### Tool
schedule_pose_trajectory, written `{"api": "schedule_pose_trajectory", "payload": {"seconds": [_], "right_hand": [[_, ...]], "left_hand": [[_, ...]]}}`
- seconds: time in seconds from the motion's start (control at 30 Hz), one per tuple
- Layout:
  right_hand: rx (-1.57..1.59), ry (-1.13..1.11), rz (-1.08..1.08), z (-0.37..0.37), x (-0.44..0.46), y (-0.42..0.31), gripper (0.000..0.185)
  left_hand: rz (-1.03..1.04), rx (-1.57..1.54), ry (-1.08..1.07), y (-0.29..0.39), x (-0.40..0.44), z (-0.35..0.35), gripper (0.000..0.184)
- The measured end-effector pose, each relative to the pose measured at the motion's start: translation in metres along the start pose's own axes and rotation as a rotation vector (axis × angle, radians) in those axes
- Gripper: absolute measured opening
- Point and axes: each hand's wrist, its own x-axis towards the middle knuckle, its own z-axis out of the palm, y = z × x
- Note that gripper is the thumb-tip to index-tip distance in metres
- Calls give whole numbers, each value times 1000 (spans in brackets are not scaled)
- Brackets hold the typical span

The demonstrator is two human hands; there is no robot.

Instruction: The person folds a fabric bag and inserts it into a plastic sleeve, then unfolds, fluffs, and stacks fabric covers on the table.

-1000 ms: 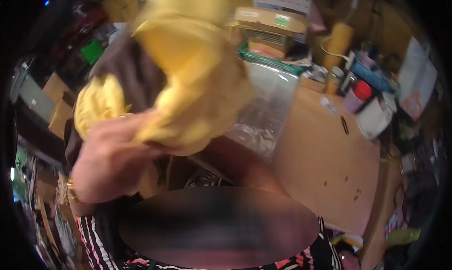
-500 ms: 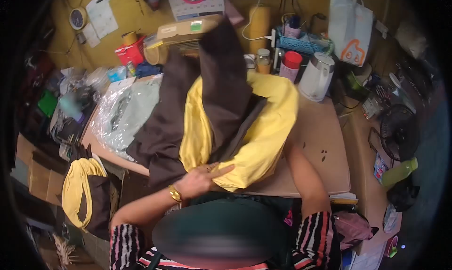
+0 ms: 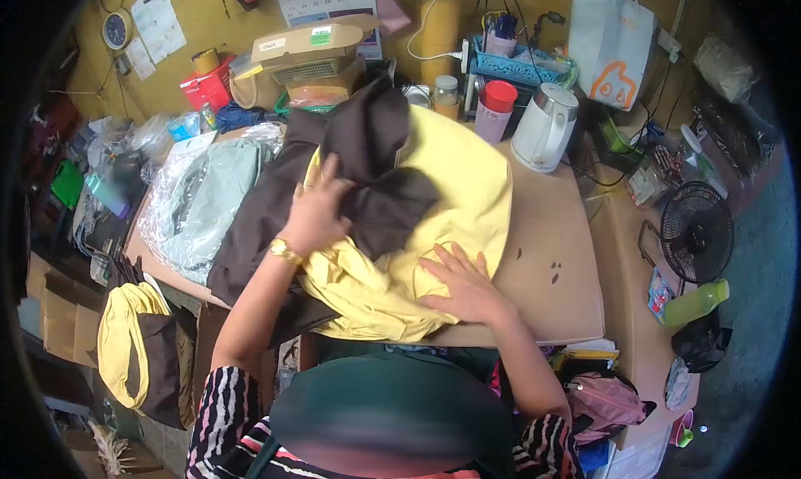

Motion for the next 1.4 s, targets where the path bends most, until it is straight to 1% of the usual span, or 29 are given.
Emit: {"api": "schedule_pose_trajectory", "payload": {"seconds": [0.03,0.1,0.17,0.23,0.3,0.33,0.37,0.4,0.43,0.5,0.53,0.57,0.63,0.67,0.7,0.73,0.77,0.83,0.9,0.97,1.03,1.07,1.13,1.17,1.23,1.27,1.33,1.37,1.4], "right_hand": [[161,-4,-37,16,5,23,80],[71,-44,-7,-6,4,7,78],[7,-96,30,-20,-2,-9,76],[-70,-191,36,-41,7,-10,73],[-174,-194,20,-54,22,-22,71],[11,-53,-54,-61,31,-29,70],[193,91,-127,-66,41,-36,70],[197,278,-260,-60,54,-38,65],[197,276,-262,-62,70,-43,65],[218,139,-282,-69,102,-55,64],[218,138,-285,-68,115,-62,64],[295,113,-413,-64,127,-68,65],[465,182,-593,-54,145,-88,62],[438,135,-565,-56,149,-94,63],[415,89,-534,-69,145,-107,65],[427,153,-624,-73,138,-115,66],[442,216,-712,-75,130,-120,69],[106,94,-577,-93,106,-109,72],[-122,125,-523,-112,52,-92,74],[-171,136,-485,-101,4,-70,77],[-218,47,-355,-83,-22,-50,68],[-232,16,-308,-75,-25,-37,65],[275,152,-511,-35,-7,2,48],[275,154,-502,-42,0,1,48],[394,747,-238,-62,13,-12,35],[391,751,-237,-66,10,-16,35],[337,1174,-224,-71,4,-24,37],[336,1173,-228,-72,-3,-26,37],[404,895,-287,-71,-14,-27,36]], "left_hand": [[21,-244,260,-30,-1,12,57],[-130,-451,504,-47,-6,6,48],[-262,-792,358,-64,-9,-3,41],[-216,-731,323,-68,-7,-7,39],[-158,-528,500,-40,-8,-27,47],[-183,-482,552,-23,-7,-42,67],[-204,-428,524,-22,-5,-40,86],[-268,-440,367,-19,-4,-44,91],[-330,-450,210,-15,-4,-49,96],[-283,-303,56,-12,4,-51,96],[-196,-358,232,-17,7,-38,81],[-199,-356,231,-23,8,-28,81],[-73,-831,261,-24,12,-29,63],[-31,-623,445,-21,1,-32,47],[-33,-646,560,-29,2,-32,41],[-34,-663,675,-32,4,-38,35],[-213,-949,696,-34,-1,-43,31],[-336,-1262,586,-158,-14,18,29],[-112,-498,1052,-128,-38,-38,30],[-337,-407,1425,-96,-50,-71,33],[-116,-716,1049,-21,-68,-102,39],[119,-607,792,5,-64,-95,43],[626,-505,177,57,-56,-83,53],[554,-439,-10,65,-51,-62,49],[327,-328,-408,66,-30,-33,40],[164,-620,-387,51,-19,-24,36],[-29,-1145,-81,41,-6,-11,30],[-50,-1367,215,42,-2,-4,28],[-63,-1492,261,34,1,2,26]]}}
